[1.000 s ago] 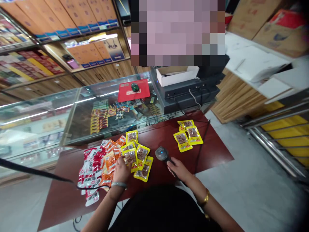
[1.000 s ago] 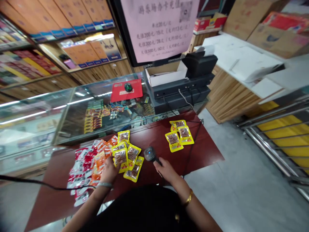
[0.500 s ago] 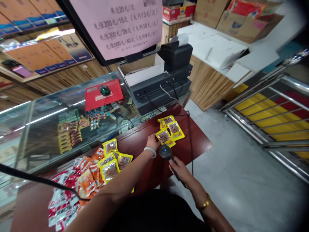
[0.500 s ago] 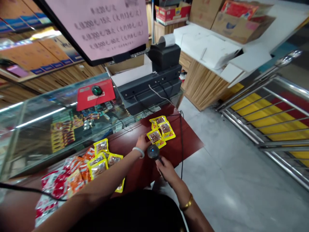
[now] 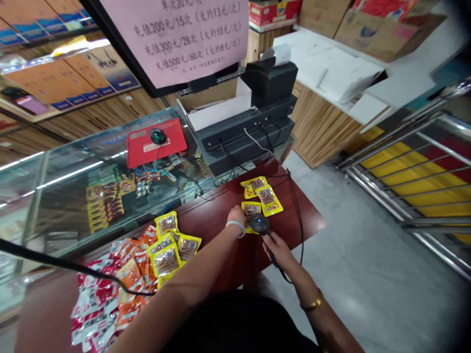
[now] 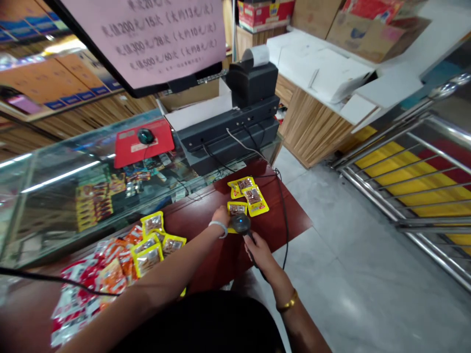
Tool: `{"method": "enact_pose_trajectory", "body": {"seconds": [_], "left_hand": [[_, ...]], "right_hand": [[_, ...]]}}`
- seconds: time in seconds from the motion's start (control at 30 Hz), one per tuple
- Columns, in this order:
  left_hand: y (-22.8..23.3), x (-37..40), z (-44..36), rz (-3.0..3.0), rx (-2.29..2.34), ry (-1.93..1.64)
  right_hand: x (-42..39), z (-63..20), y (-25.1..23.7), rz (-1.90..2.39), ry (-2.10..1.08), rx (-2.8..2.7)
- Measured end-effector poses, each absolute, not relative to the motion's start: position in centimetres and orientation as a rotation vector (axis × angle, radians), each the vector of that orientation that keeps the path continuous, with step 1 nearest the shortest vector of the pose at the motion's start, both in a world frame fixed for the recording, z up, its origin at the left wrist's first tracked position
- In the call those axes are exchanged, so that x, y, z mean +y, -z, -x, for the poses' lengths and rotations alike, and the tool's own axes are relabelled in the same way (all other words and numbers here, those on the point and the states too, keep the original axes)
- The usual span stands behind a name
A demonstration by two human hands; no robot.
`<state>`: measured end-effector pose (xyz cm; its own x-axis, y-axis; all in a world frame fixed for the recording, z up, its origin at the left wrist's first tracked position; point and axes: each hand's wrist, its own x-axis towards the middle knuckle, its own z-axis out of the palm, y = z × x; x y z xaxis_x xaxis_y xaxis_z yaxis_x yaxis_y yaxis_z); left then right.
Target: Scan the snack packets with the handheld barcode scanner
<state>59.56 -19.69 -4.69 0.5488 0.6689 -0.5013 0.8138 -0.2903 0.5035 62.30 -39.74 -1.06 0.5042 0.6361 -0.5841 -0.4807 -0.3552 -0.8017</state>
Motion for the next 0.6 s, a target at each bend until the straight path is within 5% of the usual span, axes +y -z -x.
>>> {"method": "enact_pose_trajectory", "body": {"seconds": [0.6], "left_hand": [[2.3,-17.2,-41.5,-1.699,1.287,-0.124]], "right_hand": [[-34.2,-56.5,-0.4,1.41,-1.418,-0.546]]}}
